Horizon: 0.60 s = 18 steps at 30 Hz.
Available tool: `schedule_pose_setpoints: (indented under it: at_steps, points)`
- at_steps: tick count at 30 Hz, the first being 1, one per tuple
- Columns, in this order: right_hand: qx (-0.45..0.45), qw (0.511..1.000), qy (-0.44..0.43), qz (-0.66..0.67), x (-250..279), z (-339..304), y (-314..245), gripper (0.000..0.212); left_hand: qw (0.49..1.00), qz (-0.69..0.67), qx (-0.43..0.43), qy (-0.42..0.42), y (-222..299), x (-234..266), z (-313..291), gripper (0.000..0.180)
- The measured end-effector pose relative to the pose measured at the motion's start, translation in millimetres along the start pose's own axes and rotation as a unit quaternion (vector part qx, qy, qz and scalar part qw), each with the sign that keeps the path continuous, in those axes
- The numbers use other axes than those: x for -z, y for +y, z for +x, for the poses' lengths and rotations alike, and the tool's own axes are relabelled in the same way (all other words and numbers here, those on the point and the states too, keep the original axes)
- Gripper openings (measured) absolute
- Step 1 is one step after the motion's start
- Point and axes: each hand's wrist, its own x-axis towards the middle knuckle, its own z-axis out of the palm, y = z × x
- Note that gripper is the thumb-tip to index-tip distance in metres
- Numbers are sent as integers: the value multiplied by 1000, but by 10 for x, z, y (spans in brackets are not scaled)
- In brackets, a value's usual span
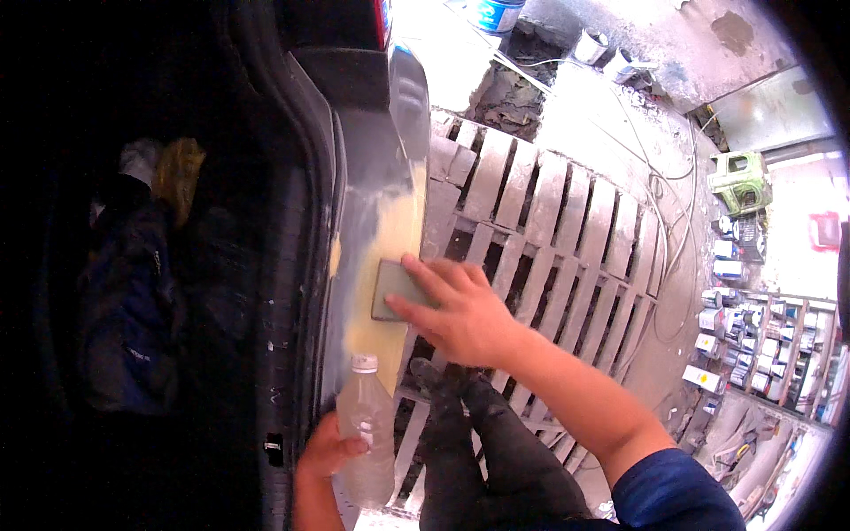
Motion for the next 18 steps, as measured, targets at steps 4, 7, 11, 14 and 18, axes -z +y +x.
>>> schedule_pose_setpoints:
  at_steps: [4, 7, 11, 14, 18]
  points:
    - [-43, 997, 27, -55, 248, 569, 450, 55, 1000, 5, -11, -19, 16, 7, 24, 76]
    - [-33, 997, 11, -66, 100, 370, 207, 52, 999, -15, -1, -36, -66, 95, 34, 76]
    - [-3, 1000, 2, -2, -43, -73, -276, 63, 1000, -17, -5, -18, -20, 25, 26, 78]
    - [-53, 997, -3, -59, 99, 291, 41, 55, 1000, 4, -8, -14, -24, 46, 18, 79]
    - [-82, 993, 31, -84, 83, 477, 162, 57, 1000, -1, -2, -6, -56, 48, 17, 79]
